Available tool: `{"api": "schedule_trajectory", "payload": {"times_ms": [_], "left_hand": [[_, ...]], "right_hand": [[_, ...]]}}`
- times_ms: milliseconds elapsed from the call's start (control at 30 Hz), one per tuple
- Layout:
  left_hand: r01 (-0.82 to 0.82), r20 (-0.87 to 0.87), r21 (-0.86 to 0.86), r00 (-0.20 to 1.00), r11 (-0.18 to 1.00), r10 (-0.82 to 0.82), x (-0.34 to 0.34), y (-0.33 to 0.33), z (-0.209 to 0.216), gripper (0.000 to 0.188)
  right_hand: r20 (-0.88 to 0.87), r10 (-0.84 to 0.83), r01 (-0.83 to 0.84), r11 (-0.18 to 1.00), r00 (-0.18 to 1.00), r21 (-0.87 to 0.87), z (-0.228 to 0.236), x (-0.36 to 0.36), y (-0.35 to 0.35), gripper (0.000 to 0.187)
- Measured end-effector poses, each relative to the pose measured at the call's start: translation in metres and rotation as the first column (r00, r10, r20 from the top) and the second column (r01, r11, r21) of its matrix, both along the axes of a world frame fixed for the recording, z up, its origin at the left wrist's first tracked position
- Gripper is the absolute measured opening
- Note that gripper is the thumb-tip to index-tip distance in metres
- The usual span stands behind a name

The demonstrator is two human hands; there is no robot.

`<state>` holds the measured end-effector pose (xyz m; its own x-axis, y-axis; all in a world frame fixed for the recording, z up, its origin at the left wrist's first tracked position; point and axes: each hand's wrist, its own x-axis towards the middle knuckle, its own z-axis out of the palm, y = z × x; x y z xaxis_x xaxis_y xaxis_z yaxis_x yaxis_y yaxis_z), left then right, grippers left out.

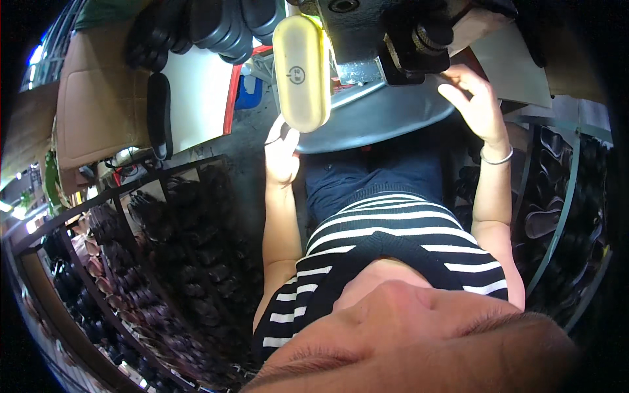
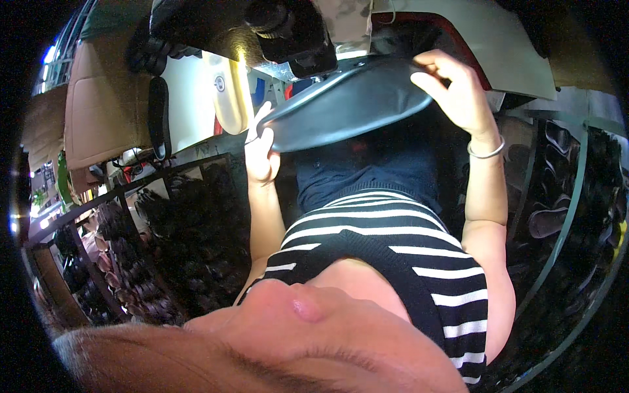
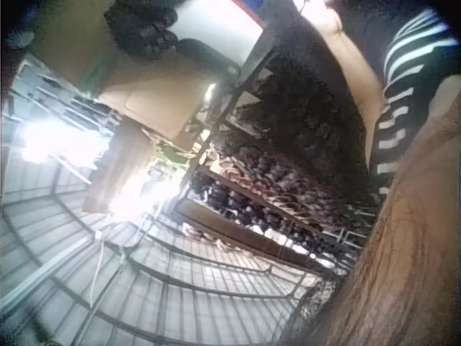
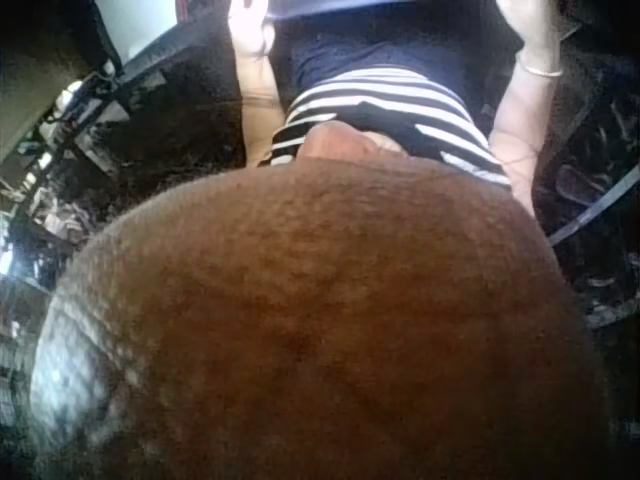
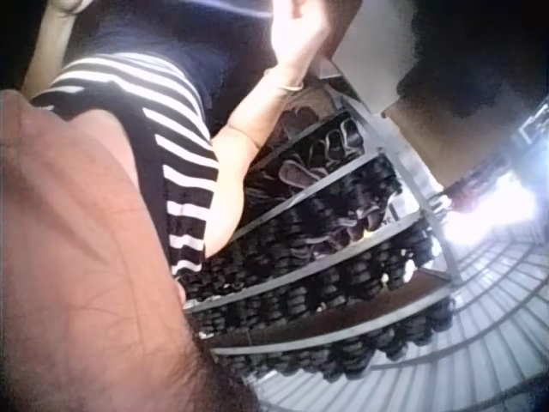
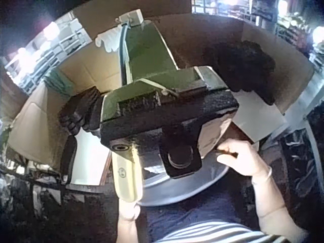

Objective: The person retrieves shoe soles, rotates and feeds each sole through a machine head by hand, and places the soles onto a surface.

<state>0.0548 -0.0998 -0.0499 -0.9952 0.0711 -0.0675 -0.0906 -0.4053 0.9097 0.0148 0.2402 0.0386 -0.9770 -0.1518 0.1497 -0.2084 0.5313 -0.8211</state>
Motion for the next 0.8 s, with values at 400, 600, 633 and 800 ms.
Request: {"api": "schedule_trajectory", "payload": {"times_ms": [400,600,633,800], "left_hand": [[0.216,0.385,0.169,0.884,0.962,-0.266,0.066,-0.039,-0.053,0.028],[0.397,0.490,-0.067,0.812,0.915,-0.317,0.086,0.013,-0.061,0.023],[0.418,0.495,-0.148,0.816,0.896,-0.299,0.088,0.018,-0.065,0.023],[0.223,0.348,-0.094,0.920,0.970,-0.178,0.071,0.016,-0.092,0.024]], "right_hand": [[-0.289,0.345,-0.229,0.901,0.893,0.367,0.031,-0.018,-0.061,0.021],[-0.579,0.383,-0.079,0.874,0.720,0.480,0.000,-0.035,-0.083,0.037],[-0.599,0.372,-0.071,0.883,0.709,0.464,-0.005,-0.035,-0.089,0.036],[-0.161,0.062,-0.094,0.975,0.985,-0.199,-0.020,-0.030,-0.089,0.024]]}}
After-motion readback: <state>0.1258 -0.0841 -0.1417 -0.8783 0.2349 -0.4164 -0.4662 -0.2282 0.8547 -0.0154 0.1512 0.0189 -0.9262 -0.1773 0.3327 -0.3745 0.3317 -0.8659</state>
